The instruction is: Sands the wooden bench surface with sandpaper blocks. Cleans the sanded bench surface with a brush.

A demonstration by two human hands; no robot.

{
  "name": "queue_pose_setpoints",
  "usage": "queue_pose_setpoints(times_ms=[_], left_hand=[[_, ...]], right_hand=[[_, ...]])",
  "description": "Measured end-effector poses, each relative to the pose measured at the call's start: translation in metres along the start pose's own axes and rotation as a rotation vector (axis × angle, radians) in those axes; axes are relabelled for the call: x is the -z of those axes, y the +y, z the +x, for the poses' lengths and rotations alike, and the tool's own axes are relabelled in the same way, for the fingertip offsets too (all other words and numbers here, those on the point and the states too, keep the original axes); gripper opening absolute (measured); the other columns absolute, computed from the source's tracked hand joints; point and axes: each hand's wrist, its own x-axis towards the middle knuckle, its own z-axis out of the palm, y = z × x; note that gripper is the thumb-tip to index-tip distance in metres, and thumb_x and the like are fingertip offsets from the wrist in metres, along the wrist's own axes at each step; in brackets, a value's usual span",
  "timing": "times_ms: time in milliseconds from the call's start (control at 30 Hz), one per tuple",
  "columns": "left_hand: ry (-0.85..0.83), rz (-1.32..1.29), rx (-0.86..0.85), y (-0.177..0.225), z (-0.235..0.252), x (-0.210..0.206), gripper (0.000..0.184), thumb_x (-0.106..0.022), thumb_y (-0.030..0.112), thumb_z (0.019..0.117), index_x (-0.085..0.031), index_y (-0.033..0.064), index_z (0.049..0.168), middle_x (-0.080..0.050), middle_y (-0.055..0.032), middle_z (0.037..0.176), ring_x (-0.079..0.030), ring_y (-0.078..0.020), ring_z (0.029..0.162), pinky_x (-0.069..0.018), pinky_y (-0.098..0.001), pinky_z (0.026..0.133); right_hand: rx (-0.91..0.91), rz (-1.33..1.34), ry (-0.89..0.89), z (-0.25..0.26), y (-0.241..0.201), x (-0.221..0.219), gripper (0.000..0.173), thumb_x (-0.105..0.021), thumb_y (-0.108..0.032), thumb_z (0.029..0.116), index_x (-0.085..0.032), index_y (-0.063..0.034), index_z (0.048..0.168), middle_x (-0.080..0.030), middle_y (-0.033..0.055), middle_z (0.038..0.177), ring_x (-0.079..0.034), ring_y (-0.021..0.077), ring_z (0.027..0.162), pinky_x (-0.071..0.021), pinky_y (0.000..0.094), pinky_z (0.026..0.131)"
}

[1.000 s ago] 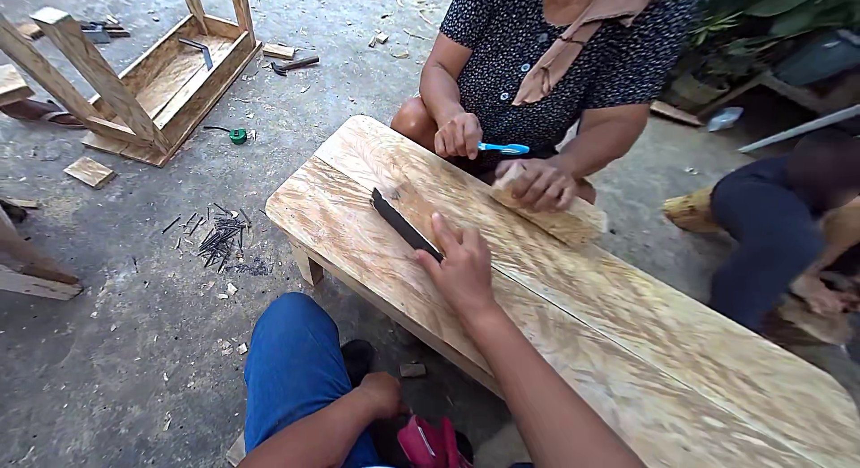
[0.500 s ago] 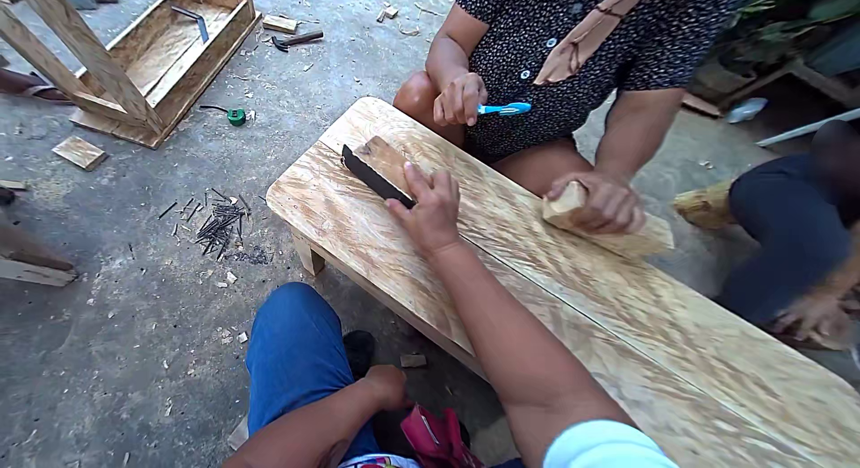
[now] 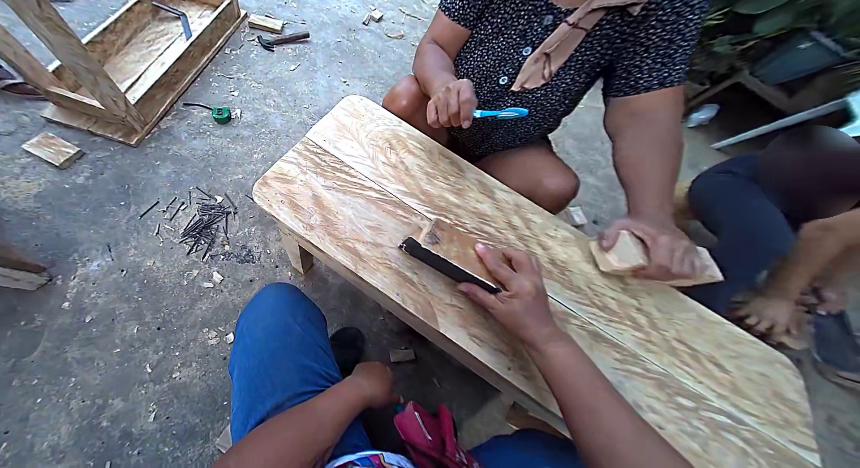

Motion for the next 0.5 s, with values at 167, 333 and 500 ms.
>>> queue_pose_setpoints(times_ms=[167,333,500], left_hand=[[0.007,-0.010,-0.007,0.002,-0.002,0.006,0.056,-0.052,0.042,0.1063,-0.062,-0.0092,0.126,-0.061,-0.0324,0.129,-0.056,-0.0483,0.126,-0.0433,-0.0680,0.102],[0.007,0.018,0.034,0.005,0.003,0.010,0.057,-0.051,0.044,0.1066,-0.062,-0.0089,0.125,-0.061,-0.0317,0.129,-0.057,-0.0478,0.126,-0.0436,-0.0678,0.102],[0.013,0.027,0.065,0.002,0.008,0.003,0.057,-0.052,0.046,0.1057,-0.063,-0.0058,0.127,-0.062,-0.0296,0.131,-0.057,-0.0458,0.127,-0.0438,-0.0671,0.103]], right_hand=[[0.061,0.064,0.038,0.089,-0.043,-0.055,0.060,-0.085,-0.034,0.0806,-0.071,-0.0072,0.132,-0.065,0.0284,0.114,-0.061,0.0489,0.105,-0.0496,0.0623,0.090],[0.024,0.085,-0.085,0.167,-0.089,-0.093,0.061,-0.082,-0.032,0.0854,-0.064,-0.0174,0.142,-0.064,0.0272,0.122,-0.058,0.0480,0.113,-0.0470,0.0618,0.094],[0.047,0.127,-0.139,0.112,-0.056,-0.053,0.061,-0.082,-0.029,0.0858,-0.064,-0.0169,0.143,-0.064,0.0255,0.120,-0.059,0.0455,0.113,-0.0497,0.0604,0.093]])
